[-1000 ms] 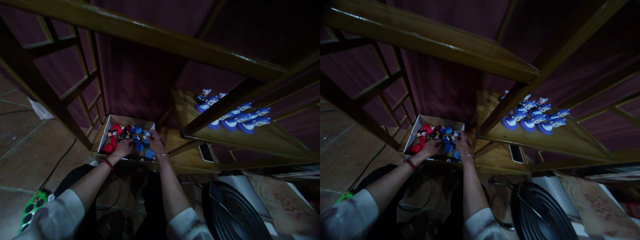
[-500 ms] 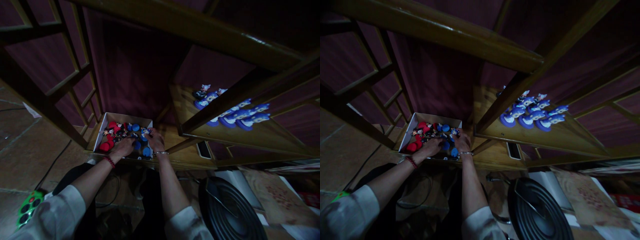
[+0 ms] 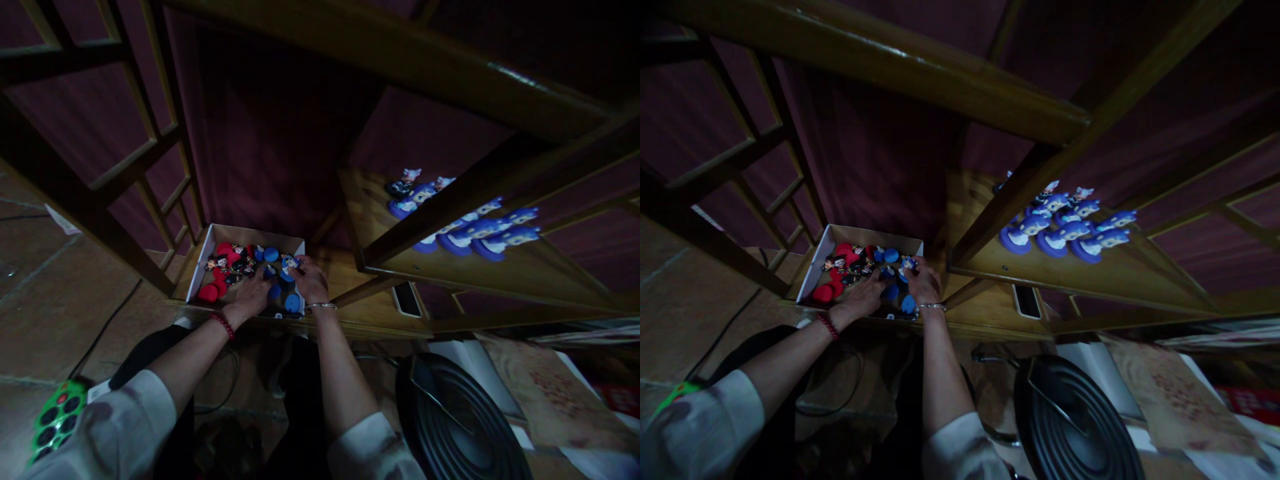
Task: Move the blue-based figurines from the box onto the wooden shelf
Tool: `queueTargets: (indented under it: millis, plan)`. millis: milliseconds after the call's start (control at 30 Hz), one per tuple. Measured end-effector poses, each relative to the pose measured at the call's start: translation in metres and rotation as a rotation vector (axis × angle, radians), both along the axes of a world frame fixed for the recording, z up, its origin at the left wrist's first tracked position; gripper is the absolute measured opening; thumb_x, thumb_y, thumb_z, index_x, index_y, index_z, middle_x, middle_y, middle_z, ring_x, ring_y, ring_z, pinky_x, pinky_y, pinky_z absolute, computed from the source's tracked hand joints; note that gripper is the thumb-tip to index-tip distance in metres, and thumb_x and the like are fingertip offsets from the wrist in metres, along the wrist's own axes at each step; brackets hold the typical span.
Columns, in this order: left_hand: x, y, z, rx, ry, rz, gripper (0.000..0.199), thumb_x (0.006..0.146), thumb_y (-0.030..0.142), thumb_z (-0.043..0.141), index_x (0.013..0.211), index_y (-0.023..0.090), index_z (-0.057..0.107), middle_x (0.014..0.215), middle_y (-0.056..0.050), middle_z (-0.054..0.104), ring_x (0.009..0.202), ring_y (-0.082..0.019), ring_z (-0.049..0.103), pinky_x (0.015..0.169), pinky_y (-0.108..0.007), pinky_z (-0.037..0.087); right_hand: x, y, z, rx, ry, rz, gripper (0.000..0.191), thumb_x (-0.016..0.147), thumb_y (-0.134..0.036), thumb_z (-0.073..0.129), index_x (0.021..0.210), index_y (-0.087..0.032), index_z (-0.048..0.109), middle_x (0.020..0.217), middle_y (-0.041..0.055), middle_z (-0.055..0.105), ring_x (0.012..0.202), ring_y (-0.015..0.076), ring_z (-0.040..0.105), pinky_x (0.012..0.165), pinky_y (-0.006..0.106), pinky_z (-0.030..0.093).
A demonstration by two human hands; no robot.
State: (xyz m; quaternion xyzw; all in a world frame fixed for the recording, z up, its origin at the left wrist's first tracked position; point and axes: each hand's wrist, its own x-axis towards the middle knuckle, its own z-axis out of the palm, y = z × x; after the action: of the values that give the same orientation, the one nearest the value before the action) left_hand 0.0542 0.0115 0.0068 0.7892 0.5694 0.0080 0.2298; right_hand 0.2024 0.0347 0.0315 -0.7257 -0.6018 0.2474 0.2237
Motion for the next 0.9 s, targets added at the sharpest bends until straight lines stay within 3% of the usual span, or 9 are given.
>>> queueTargets:
  millis: [367,633,900]
  plan:
    - [-0.008,-0.002,0.008,-0.05,0.011,-0.048,0.045,0.068,0.018,0.05,0.112,0.024,0.046,0.121,-0.009,0.037,0.09,-0.021,0.055,0.073,-0.029,0.043,0.0,-0.003,0.0,-0.006,-0.025,0.008,0.029,0.069,-0.037,0.054,0.097,-0.029,0.055,0.081,-0.0044,0.065,0.076,0.0126,0.058,0.069,0.024,0.042]
    - [-0.018,0.004,-0.009,0.049,-0.039,-0.129,0.042,0.064,0.016,0.051,0.107,0.018,0.048,0.112,-0.007,0.047,0.099,-0.021,0.047,0.079,-0.029,0.041,-0.004,-0.004,-0.001,-0.008,0.011,0.022,0.032,0.068,-0.034,0.055,0.1,-0.026,0.054,0.083,-0.0026,0.065,0.077,0.0129,0.058,0.072,0.024,0.043]
    - [-0.016,0.005,-0.007,0.055,-0.066,-0.138,0.036,0.065,0.017,0.051,0.101,0.016,0.05,0.111,-0.008,0.048,0.106,-0.021,0.039,0.084,-0.03,0.038,-0.004,-0.004,-0.003,-0.01,0.032,0.033,0.033,0.068,-0.034,0.055,0.1,-0.025,0.054,0.084,-0.0015,0.064,0.077,0.0134,0.058,0.07,0.024,0.043]
